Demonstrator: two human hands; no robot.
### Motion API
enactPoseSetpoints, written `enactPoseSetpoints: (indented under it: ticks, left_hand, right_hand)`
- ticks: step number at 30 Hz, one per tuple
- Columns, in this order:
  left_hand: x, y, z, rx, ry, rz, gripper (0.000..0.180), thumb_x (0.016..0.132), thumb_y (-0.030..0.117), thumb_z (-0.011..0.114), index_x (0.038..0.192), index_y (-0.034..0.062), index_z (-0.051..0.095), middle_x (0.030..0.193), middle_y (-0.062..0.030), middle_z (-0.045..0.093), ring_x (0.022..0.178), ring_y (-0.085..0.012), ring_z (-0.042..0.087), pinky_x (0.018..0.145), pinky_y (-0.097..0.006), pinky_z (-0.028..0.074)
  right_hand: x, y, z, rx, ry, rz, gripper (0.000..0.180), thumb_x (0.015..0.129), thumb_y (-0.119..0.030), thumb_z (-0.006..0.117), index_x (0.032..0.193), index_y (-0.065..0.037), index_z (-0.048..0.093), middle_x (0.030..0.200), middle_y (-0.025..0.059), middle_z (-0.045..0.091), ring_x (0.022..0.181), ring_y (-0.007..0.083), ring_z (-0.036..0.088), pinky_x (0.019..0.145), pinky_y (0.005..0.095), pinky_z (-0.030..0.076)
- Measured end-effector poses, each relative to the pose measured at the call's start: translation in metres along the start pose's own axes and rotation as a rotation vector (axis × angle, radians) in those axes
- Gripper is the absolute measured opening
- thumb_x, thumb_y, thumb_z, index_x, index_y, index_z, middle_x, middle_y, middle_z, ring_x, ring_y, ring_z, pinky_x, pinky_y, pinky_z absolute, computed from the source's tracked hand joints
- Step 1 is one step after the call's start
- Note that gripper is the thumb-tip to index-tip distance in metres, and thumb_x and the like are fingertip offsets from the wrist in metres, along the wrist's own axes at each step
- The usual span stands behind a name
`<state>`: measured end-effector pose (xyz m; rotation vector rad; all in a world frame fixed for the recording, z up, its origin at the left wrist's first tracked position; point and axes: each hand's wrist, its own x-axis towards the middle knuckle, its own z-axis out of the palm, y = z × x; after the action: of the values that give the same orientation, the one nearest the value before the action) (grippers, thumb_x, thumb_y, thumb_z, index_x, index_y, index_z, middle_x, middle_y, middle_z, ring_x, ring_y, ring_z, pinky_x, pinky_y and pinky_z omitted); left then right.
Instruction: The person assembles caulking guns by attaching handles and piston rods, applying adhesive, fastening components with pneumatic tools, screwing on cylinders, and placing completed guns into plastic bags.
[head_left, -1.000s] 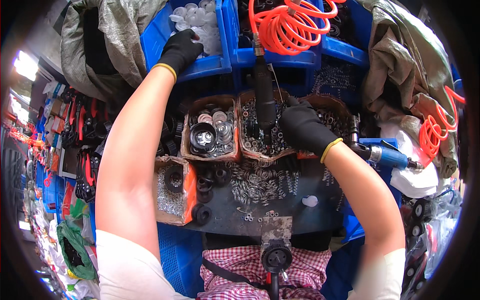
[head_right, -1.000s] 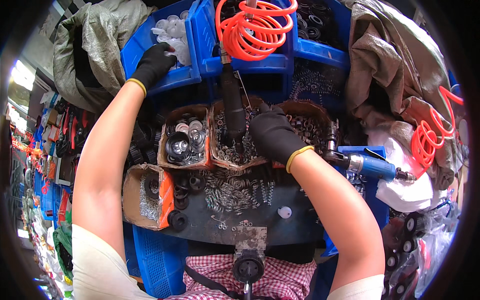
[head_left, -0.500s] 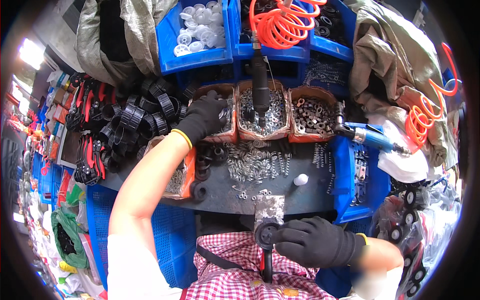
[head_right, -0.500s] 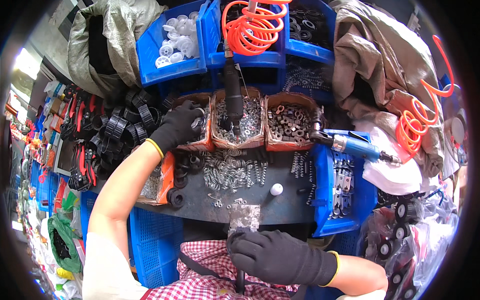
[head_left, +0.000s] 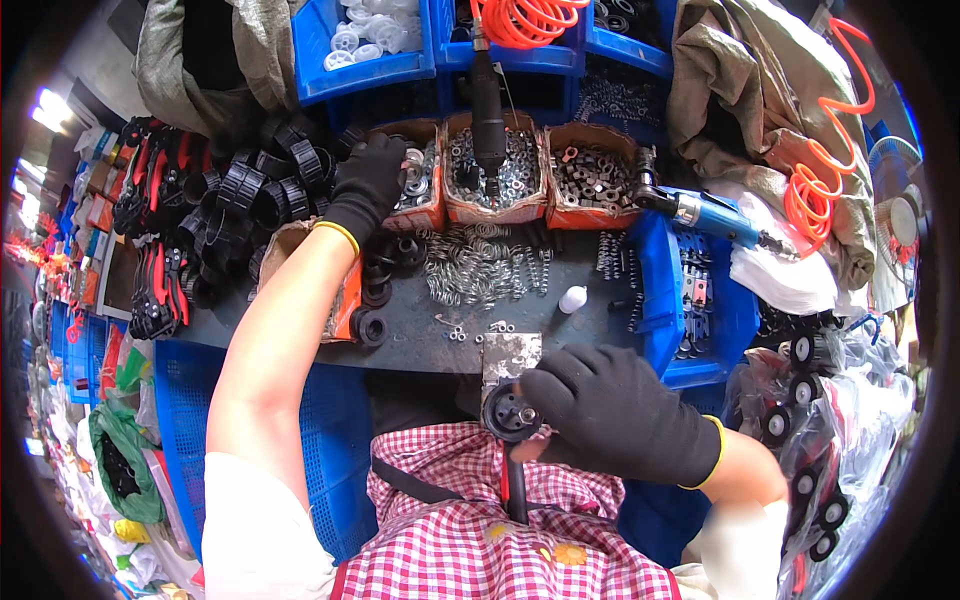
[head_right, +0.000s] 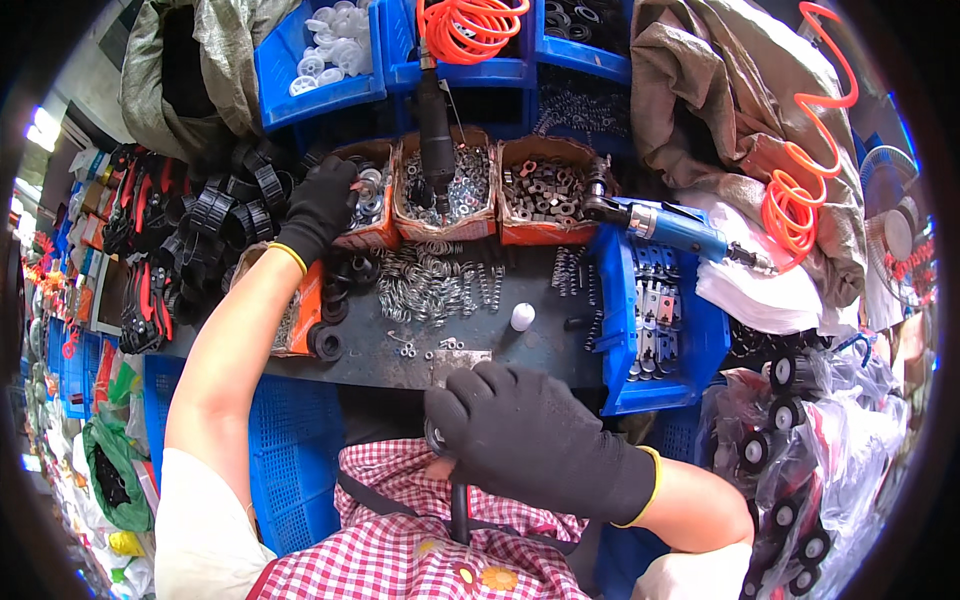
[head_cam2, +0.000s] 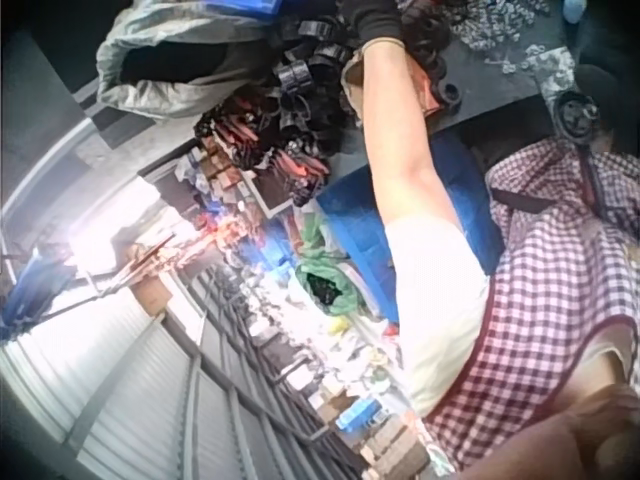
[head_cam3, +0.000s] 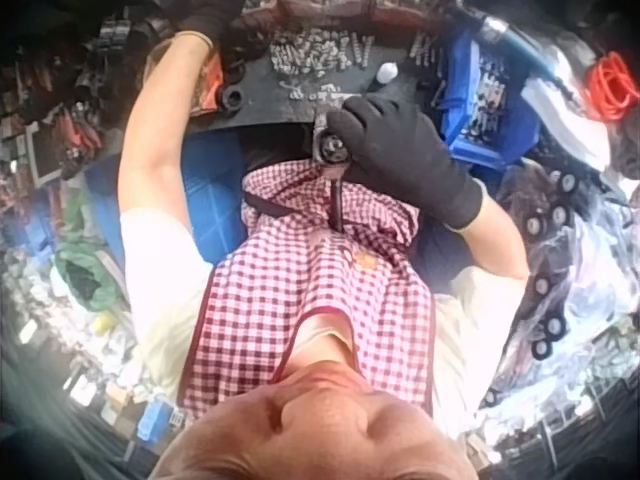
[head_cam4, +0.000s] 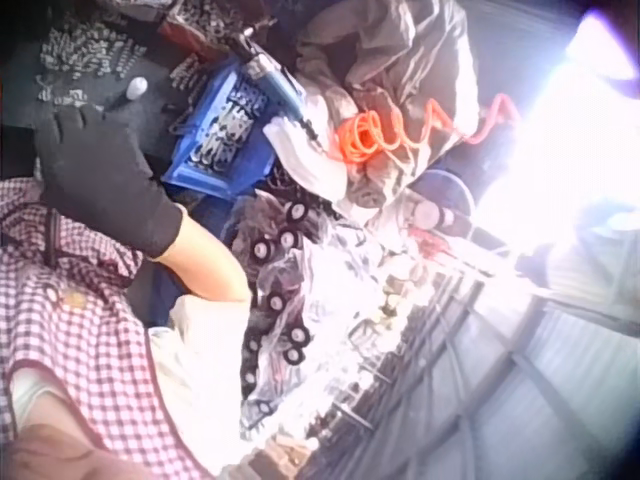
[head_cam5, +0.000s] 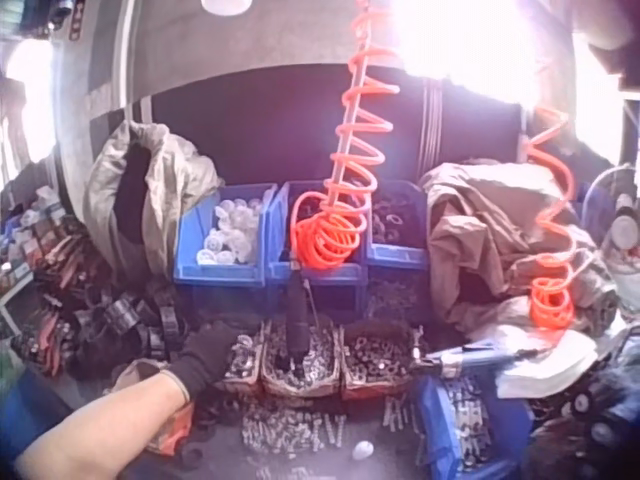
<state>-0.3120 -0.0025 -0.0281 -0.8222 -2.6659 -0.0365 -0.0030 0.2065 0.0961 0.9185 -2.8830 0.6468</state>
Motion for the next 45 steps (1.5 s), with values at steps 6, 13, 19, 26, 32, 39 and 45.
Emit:
enactPoseSetpoints:
  ticks: [6,13,19,26,32,39,45]
  left_hand:
    - [-0.005,-0.023,-0.013,-0.21,0.073,-0.011,0.02,0.083,0.023,0.067,0.1,0.013,0.062,0.102,-0.0107,0.061,0.099,-0.0318,0.062,0.076,-0.043,0.052]
    - [-0.069,0.087,-0.086,-1.585,0.187,-0.545,0.02,0.096,0.022,0.053,0.102,0.0032,0.057,0.096,-0.0045,0.061,0.072,-0.01,0.056,0.067,-0.028,0.046]
    - [-0.187,0.207,-0.093,-2.15,-0.336,-0.872,0.021,0.101,0.025,0.048,0.108,0.0063,0.055,0.102,-0.0029,0.06,0.093,-0.0103,0.058,0.083,-0.028,0.048]
    - [-0.205,0.212,-0.058,-2.65,-0.306,-0.968,0.016,0.1,0.012,0.043,0.114,0.0114,0.052,0.101,-0.0034,0.063,0.096,-0.0114,0.062,0.081,-0.029,0.054]
    - [-0.201,0.217,-0.076,-2.392,-0.139,-0.868,0.009,0.103,0.014,0.047,0.109,0.0087,0.051,0.096,0.0006,0.057,0.081,-0.0026,0.054,0.069,-0.02,0.048]
    - [-0.209,0.22,-0.064,-2.258,-0.086,-0.709,0.011,0.101,0.01,0.05,0.108,0.0031,0.053,0.101,-0.0039,0.055,0.087,-0.0074,0.055,0.075,-0.024,0.049]
    - [-0.205,0.215,-0.072,-2.084,-0.196,-0.711,0.013,0.098,0.012,0.054,0.107,0.0027,0.054,0.096,-0.003,0.055,0.084,-0.0071,0.054,0.072,-0.026,0.048]
  right_hand:
    - [0.003,0.002,0.0,0.078,-0.191,-0.107,0.022,0.083,-0.016,0.06,0.098,0.0,0.057,0.092,0.0147,0.06,0.087,0.029,0.064,0.07,0.0395,0.054]
    - [0.012,0.015,-0.007,0.089,-0.356,-0.188,0.024,0.082,-0.01,0.058,0.102,0.002,0.058,0.088,0.0163,0.061,0.087,0.0308,0.065,0.069,0.0404,0.055]
    - [0.031,0.017,-0.013,0.041,-0.42,-0.337,0.019,0.084,-0.015,0.057,0.102,-0.007,0.059,0.096,0.0115,0.064,0.077,0.029,0.067,0.064,0.0393,0.055]
    - [0.039,0.021,-0.006,0.035,-0.47,-0.306,0.019,0.08,-0.015,0.062,0.097,-0.007,0.059,0.084,0.0104,0.064,0.073,0.0299,0.066,0.059,0.0404,0.053]
    - [0.035,0.009,-0.007,0.013,-0.415,-0.284,0.015,0.083,-0.016,0.059,0.095,-0.007,0.058,0.079,0.01,0.061,0.07,0.0284,0.065,0.058,0.039,0.053]
    - [0.049,0.007,-0.012,-0.013,-0.488,-0.387,0.014,0.082,-0.017,0.06,0.094,-0.008,0.06,0.077,0.0094,0.058,0.069,0.0276,0.063,0.062,0.038,0.053]
    - [0.052,0.012,-0.013,0.117,-0.529,-0.295,0.014,0.08,-0.018,0.065,0.092,-0.01,0.061,0.079,0.0077,0.059,0.069,0.0272,0.063,0.059,0.0383,0.05]
